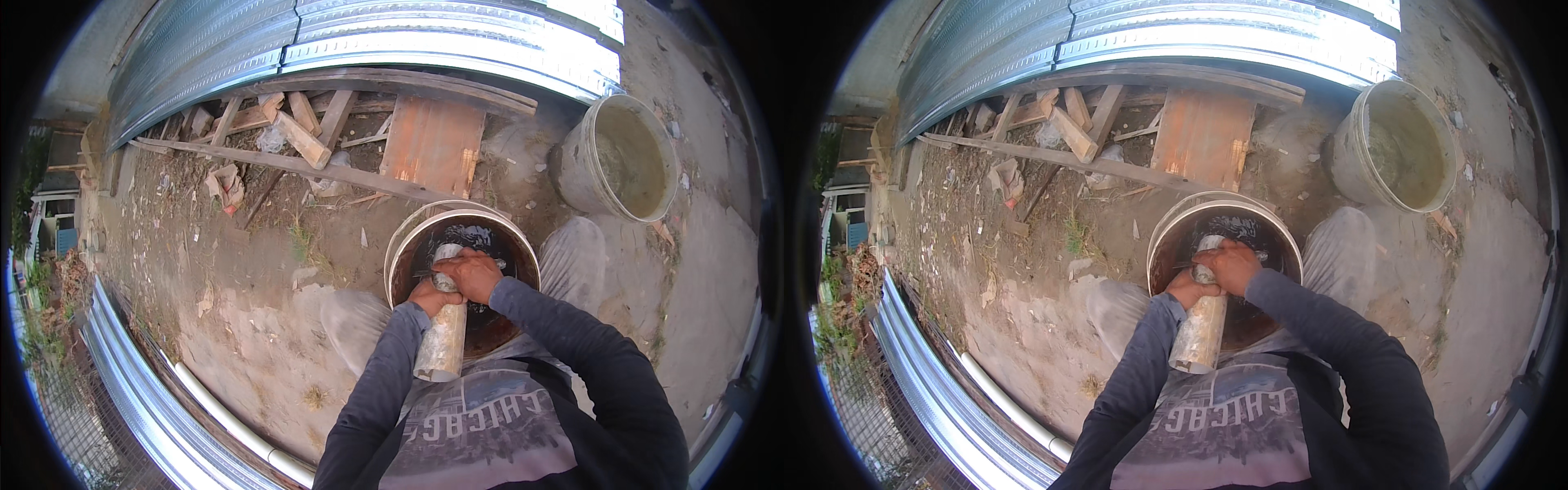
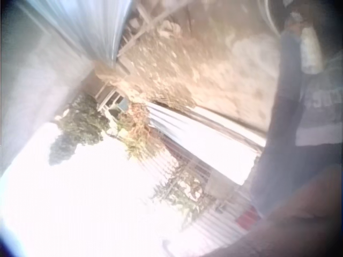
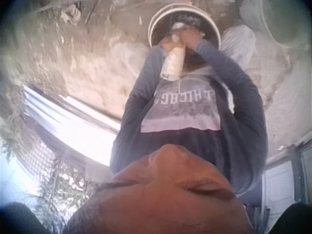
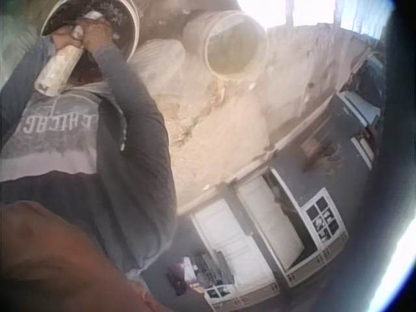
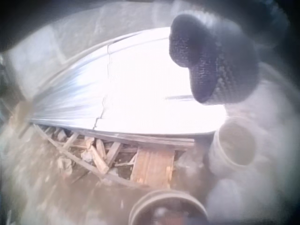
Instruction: The person cleans a section of white pipe by dipping it into a bucket of water and using a scraper to remove dirt from the surface. They rotate the pipe by hand while scraping the exterior.
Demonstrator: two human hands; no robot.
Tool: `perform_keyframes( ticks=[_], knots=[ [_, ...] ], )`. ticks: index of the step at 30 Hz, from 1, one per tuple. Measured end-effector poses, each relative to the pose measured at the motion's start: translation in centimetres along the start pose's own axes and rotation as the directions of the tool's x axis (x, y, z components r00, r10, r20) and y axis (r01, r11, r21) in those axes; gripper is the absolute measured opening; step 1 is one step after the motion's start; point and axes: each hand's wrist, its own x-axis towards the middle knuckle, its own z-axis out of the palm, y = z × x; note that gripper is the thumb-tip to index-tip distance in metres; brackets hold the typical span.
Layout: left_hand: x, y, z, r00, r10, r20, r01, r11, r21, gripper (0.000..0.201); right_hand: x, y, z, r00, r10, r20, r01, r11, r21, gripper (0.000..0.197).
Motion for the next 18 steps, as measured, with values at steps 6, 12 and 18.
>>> perform_keyframes(
  ticks=[6, 12, 18],
  knots=[
    [0.8, -0.3, -0.3, 0.991, -0.019, -0.135, 0.039, 0.989, 0.140, 0.096, 1.4, 2.3, -0.7, 0.989, 0.140, 0.045, -0.135, 0.987, -0.090, 0.036],
    [-0.1, 2.2, 1.3, 0.985, -0.059, -0.160, 0.103, 0.952, 0.287, 0.113, 1.8, 1.7, -0.5, 0.986, 0.063, 0.152, -0.038, 0.986, -0.164, 0.041],
    [-0.5, 2.1, 0.5, 0.985, -0.063, -0.159, 0.087, 0.985, 0.151, 0.098, 2.2, 2.2, -0.6, 0.969, 0.210, 0.126, -0.204, 0.977, -0.060, 0.042]
  ],
)
